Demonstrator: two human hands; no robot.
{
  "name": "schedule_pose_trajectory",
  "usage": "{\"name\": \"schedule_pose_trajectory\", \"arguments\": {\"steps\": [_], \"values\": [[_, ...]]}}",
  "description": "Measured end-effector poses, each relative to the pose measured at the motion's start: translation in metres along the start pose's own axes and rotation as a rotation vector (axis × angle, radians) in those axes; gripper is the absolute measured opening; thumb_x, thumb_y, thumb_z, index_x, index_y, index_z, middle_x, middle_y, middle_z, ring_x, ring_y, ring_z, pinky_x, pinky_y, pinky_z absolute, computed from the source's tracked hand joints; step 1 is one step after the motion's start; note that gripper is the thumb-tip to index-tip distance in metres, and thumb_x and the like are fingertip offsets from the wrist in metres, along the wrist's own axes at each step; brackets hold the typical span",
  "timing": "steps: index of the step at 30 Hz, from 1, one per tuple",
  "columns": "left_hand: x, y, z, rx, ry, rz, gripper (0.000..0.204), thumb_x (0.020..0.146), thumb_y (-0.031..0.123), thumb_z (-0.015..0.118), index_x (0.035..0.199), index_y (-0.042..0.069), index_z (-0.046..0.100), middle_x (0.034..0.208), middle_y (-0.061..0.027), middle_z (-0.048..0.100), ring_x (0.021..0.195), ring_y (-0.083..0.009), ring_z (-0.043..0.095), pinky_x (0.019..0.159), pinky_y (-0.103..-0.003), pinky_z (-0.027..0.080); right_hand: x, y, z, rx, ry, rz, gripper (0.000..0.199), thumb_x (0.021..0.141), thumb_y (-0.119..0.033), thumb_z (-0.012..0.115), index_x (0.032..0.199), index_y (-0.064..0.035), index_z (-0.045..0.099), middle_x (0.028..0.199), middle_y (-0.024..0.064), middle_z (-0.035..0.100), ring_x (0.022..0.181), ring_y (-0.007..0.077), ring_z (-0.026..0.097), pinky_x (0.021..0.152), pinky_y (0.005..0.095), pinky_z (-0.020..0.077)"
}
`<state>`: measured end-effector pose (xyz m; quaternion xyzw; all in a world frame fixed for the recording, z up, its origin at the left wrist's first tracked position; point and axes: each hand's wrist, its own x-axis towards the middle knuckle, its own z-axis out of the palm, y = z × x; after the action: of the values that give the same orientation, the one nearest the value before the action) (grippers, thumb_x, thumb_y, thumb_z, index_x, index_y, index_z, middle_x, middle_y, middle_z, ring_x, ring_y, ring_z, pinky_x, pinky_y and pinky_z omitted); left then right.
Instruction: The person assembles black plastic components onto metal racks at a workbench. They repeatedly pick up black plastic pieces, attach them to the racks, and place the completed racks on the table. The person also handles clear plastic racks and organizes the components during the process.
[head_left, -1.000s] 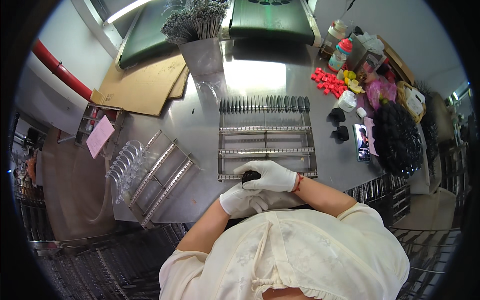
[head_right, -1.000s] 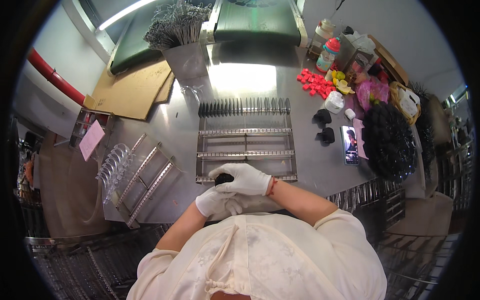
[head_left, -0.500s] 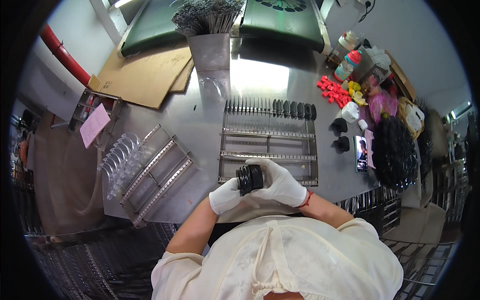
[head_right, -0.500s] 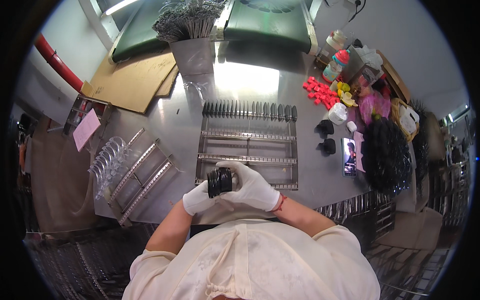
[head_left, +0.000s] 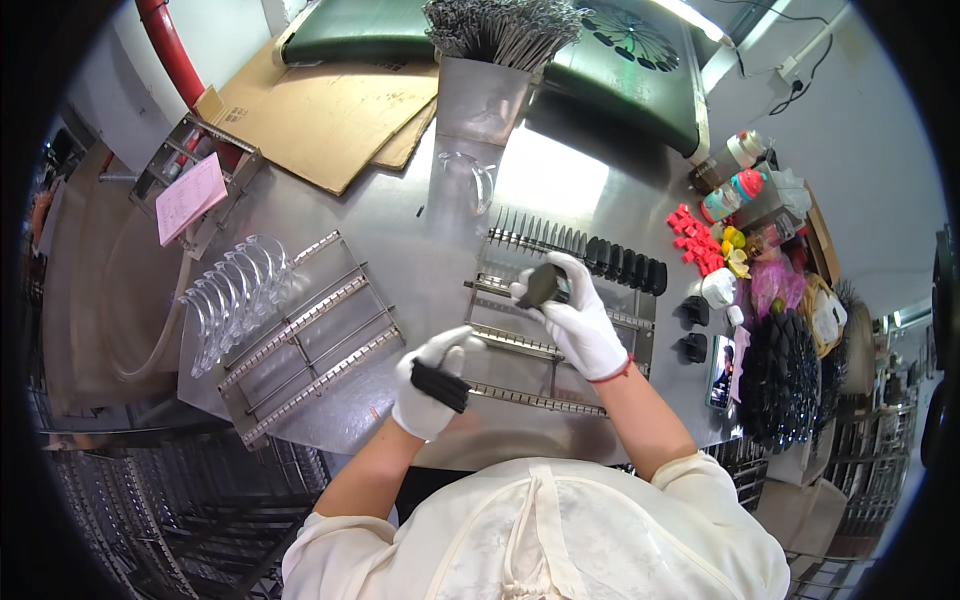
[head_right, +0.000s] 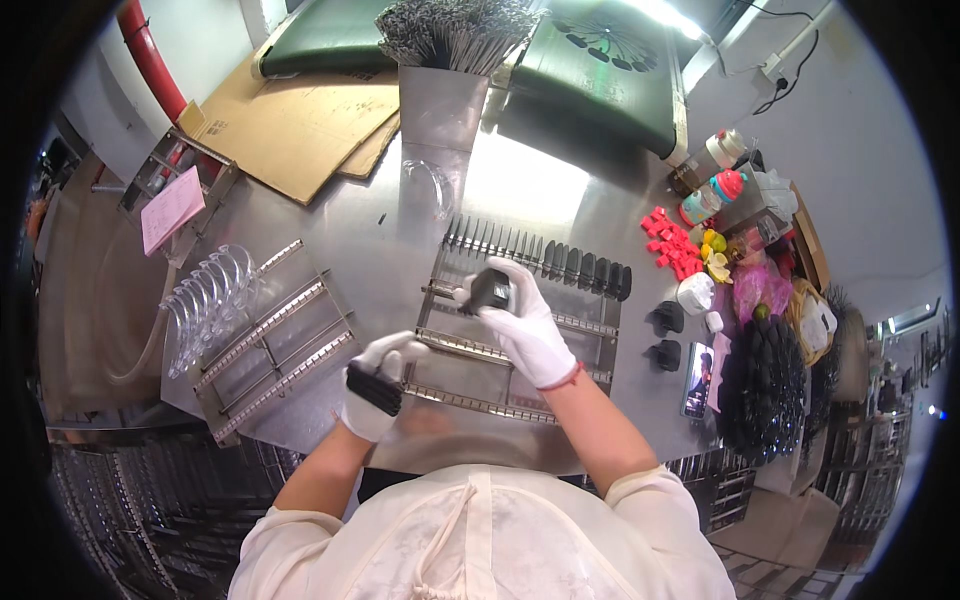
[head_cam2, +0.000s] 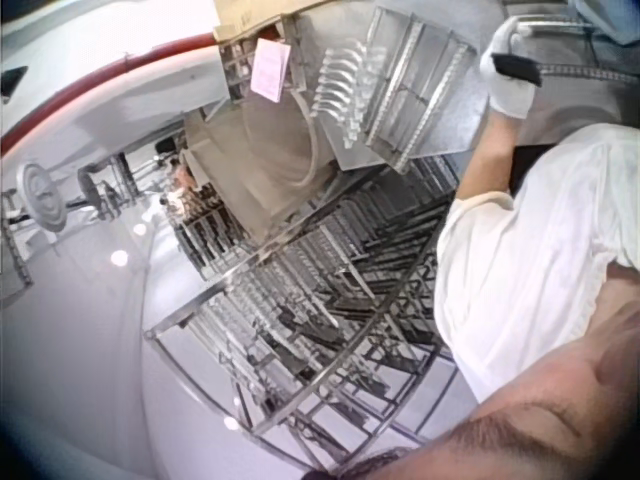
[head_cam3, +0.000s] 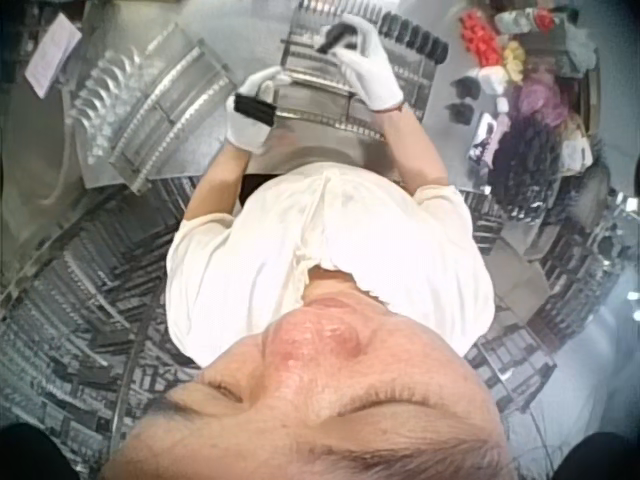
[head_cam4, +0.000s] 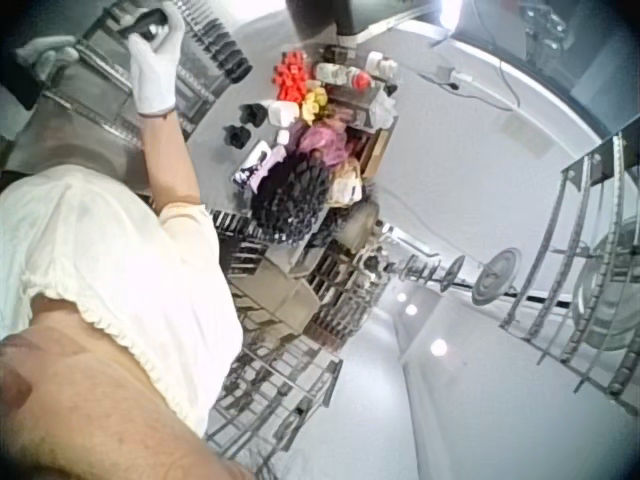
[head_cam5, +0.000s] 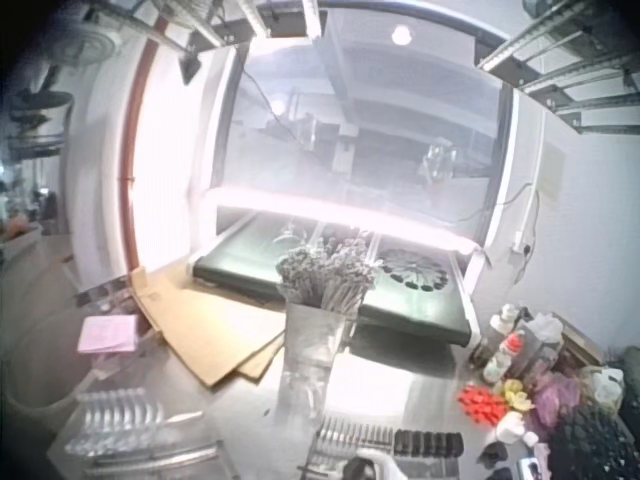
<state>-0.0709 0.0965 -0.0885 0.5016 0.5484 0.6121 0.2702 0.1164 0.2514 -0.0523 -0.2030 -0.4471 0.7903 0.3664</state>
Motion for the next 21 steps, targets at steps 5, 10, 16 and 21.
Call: {"name": "schedule_pose_trajectory", "arguments": {"steps": [5, 10, 16, 21], "values": [[0.014, -0.027, -0.046, 0.789, 0.268, 0.349, 0.030, 0.096, 0.013, 0.065, 0.125, 0.006, 0.066, 0.116, -0.0147, 0.071, 0.103, -0.0365, 0.068, 0.091, -0.045, 0.054, 0.041, 0.029, 0.007, -0.555, 0.005, -0.088, 0.048, 0.084, 0.015, 0.072, 0.128, -0.0013, 0.059, 0.128, 0.0062, 0.062, 0.123, 0.0157, 0.062, 0.108, 0.0307, 0.0479], [0.006, -0.036, -0.055, 1.031, 0.151, 0.277, 0.037, 0.094, 0.013, 0.067, 0.131, 0.009, 0.063, 0.111, -0.0097, 0.072, 0.085, -0.0316, 0.066, 0.075, -0.044, 0.053, 0.053, 0.034, 0.016, -1.138, -0.021, -0.328, 0.039, 0.077, -0.001, 0.083, 0.113, -0.0097, 0.072, 0.123, 0.0124, 0.065, 0.122, 0.0255, 0.064, 0.102, 0.0341, 0.0539], [0.006, -0.049, -0.061, 1.148, 0.181, 0.258, 0.040, 0.093, 0.012, 0.068, 0.133, 0.010, 0.064, 0.110, -0.0088, 0.073, 0.077, -0.0300, 0.065, 0.069, -0.042, 0.052, 0.039, 0.014, 0.017, -1.359, -0.051, -0.336, 0.043, 0.073, -0.004, 0.087, 0.113, -0.0145, 0.075, 0.127, 0.0132, 0.066, 0.117, 0.0280, 0.066, 0.098, 0.0362, 0.0564], [0.007, -0.054, -0.067, 1.064, 0.236, 0.257, 0.038, 0.094, 0.016, 0.069, 0.132, 0.013, 0.064, 0.109, -0.0064, 0.073, 0.082, -0.0293, 0.066, 0.072, -0.042, 0.052, 0.023, -0.003, -0.005, -1.411, -0.002, -0.299, 0.046, 0.073, -0.008, 0.089, 0.116, -0.0145, 0.076, 0.129, 0.0136, 0.068, 0.120, 0.0268, 0.067, 0.101, 0.0348, 0.0552]]}}
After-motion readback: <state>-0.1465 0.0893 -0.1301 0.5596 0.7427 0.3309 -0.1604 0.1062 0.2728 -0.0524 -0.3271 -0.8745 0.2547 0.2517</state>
